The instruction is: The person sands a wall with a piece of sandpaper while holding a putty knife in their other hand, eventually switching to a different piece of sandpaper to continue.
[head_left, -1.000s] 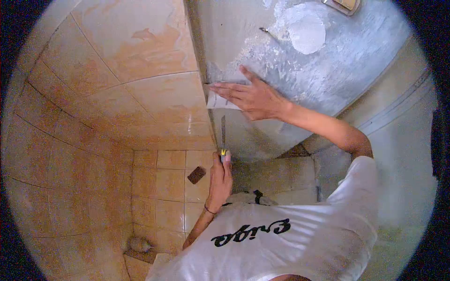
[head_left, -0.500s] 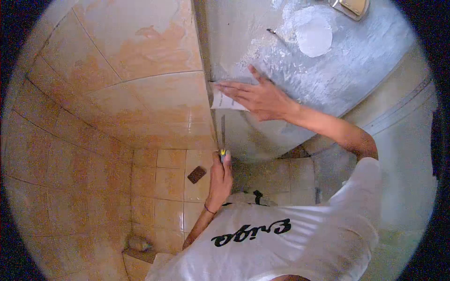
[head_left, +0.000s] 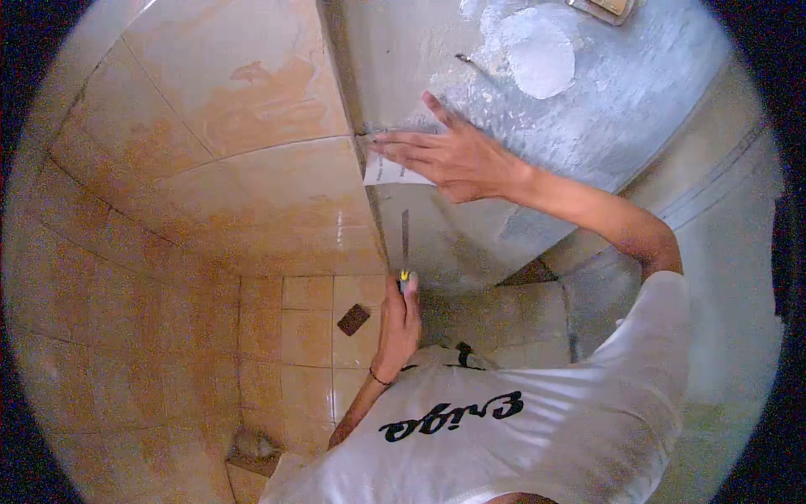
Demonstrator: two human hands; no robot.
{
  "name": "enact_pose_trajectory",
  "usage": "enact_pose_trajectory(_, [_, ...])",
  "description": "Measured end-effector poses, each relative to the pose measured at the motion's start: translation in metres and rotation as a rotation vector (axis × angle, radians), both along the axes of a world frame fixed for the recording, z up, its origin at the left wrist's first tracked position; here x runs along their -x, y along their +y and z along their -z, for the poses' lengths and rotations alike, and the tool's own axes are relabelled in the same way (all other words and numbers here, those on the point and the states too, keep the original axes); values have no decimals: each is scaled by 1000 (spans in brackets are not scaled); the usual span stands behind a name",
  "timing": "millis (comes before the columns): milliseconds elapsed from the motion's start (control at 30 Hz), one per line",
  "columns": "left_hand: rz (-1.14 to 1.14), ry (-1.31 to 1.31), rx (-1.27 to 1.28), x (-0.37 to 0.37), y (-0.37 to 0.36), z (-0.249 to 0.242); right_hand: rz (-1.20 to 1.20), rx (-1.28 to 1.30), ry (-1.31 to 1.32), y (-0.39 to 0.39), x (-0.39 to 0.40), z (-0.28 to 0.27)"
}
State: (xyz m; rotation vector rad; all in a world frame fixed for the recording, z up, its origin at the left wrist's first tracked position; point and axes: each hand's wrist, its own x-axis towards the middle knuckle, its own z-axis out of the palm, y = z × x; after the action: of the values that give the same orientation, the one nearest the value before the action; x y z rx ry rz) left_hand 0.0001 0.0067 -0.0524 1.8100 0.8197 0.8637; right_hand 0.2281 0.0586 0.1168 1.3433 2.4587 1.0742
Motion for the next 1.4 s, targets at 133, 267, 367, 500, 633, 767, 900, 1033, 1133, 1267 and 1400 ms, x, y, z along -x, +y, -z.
enact_pose_trajectory(133, [6, 54, 88, 1, -3, 4, 48, -54, 74, -4, 7, -1])
enact_pose_trajectory(267, [-11, -3, 12, -3, -2, 5, 71, -25, -82, -3, 7, 9])
enact_pose_trajectory(367, [-5, 12, 35, -1, -3, 5, 101, 3, -37, -9, 14, 15])
enact_pose_trajectory(500, [25, 31, 113, -1, -4, -3, 80, 76, -136, -10, 5, 30])
enact_pose_trajectory(633, [4, 46, 118, 3, -4, 5, 86, -33, 53, -9, 4, 42])
enact_pose_trajectory(767, [-71, 56, 23, 9, -5, -2, 135, 60, 64, -14, -1, 59])
enact_pose_trajectory(900, [-223, 77, -213, 12, -8, 8, 170, 0, 316, -21, 7, 59])
enact_pose_trajectory(1033, [-179, 56, 120, 18, -3, 13, 267, -112, 352, -28, 13, 104])
enact_pose_trajectory(1133, [-277, 39, -47, 17, 0, 10, 382, -276, 463, -36, 19, 113])
enact_pose_trajectory(1267, [-181, 40, 97, 11, 6, 11, 402, -501, 789, -20, 35, 120])
enact_pose_trajectory(1400, [-112, 17, 87, 4, 14, 9, 472, -483, 919, -7, 59, 131])
